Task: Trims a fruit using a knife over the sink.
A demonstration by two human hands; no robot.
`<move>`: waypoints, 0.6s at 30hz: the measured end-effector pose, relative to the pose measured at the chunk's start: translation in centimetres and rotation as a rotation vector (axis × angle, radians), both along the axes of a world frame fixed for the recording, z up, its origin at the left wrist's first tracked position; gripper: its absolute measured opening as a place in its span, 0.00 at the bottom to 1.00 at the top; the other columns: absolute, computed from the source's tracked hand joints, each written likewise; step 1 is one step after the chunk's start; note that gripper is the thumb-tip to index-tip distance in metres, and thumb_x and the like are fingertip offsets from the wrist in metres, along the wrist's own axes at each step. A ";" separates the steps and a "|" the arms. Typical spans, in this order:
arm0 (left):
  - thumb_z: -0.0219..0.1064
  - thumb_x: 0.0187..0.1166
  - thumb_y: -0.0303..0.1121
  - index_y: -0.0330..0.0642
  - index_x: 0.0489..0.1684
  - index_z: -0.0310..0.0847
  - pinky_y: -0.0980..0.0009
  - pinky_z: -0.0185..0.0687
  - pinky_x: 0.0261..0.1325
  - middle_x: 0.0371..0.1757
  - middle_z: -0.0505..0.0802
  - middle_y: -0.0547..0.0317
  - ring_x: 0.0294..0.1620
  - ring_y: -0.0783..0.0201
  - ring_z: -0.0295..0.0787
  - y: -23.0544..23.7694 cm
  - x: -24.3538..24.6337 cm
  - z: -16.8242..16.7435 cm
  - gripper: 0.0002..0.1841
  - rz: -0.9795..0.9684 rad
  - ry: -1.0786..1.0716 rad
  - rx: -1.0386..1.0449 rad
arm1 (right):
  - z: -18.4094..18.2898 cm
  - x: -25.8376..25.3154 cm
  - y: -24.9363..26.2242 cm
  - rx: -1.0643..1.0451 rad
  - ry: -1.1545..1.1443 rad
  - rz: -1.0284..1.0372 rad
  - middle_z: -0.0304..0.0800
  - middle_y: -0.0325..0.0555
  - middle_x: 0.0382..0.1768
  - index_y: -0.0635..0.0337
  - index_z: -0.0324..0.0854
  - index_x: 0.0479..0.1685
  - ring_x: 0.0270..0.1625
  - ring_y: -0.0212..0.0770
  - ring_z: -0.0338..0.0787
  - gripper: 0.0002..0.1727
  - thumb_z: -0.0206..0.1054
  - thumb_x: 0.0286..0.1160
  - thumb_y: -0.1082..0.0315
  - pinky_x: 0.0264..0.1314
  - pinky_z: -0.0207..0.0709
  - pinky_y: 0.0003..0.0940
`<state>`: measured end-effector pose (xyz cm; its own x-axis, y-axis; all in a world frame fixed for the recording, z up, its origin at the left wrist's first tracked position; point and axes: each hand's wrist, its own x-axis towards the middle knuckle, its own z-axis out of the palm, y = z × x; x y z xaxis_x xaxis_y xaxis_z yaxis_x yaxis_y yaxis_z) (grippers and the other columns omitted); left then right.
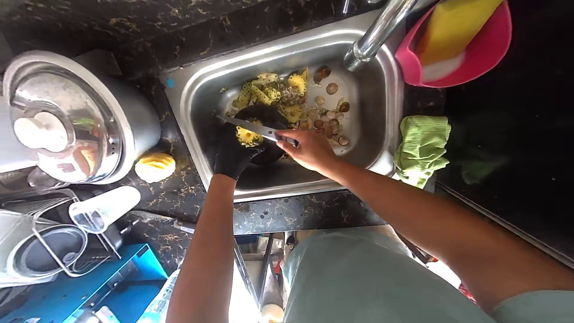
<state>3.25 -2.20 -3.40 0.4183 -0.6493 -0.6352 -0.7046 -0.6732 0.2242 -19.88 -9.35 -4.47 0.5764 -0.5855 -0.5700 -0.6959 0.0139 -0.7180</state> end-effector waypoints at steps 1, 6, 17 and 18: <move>0.87 0.49 0.63 0.49 0.89 0.58 0.38 0.69 0.80 0.80 0.78 0.45 0.81 0.46 0.73 -0.2 -0.3 0.5 0.61 0.011 -0.042 0.040 | 0.0 0.8 0.3 -0.025 -0.003 0.028 0.95 0.38 0.57 0.25 0.81 0.76 0.58 0.46 0.93 0.23 0.57 0.86 0.40 0.58 0.83 0.63; 0.82 0.61 0.60 0.42 0.74 0.77 0.39 0.73 0.74 0.66 0.88 0.41 0.71 0.43 0.82 -1.7 -1.4 2.4 0.43 0.100 -0.043 0.109 | -0.4 1.7 0.6 -0.033 -0.013 0.055 0.95 0.39 0.57 0.27 0.80 0.78 0.59 0.46 0.93 0.24 0.55 0.87 0.41 0.58 0.83 0.60; 0.85 0.59 0.55 0.49 0.71 0.80 0.40 0.79 0.68 0.59 0.92 0.48 0.63 0.49 0.89 -1.5 -1.4 1.6 0.39 0.061 -0.078 0.029 | -1.3 2.6 0.2 -0.014 -0.005 0.029 0.96 0.39 0.54 0.26 0.80 0.77 0.56 0.47 0.94 0.23 0.55 0.87 0.41 0.55 0.84 0.61; 0.85 0.57 0.57 0.49 0.71 0.80 0.39 0.80 0.67 0.58 0.92 0.47 0.61 0.48 0.89 -1.2 -1.1 1.1 0.40 0.038 -0.093 0.010 | -1.3 1.9 0.5 -0.023 0.019 0.023 0.96 0.39 0.54 0.25 0.79 0.78 0.55 0.47 0.94 0.23 0.55 0.87 0.41 0.54 0.84 0.60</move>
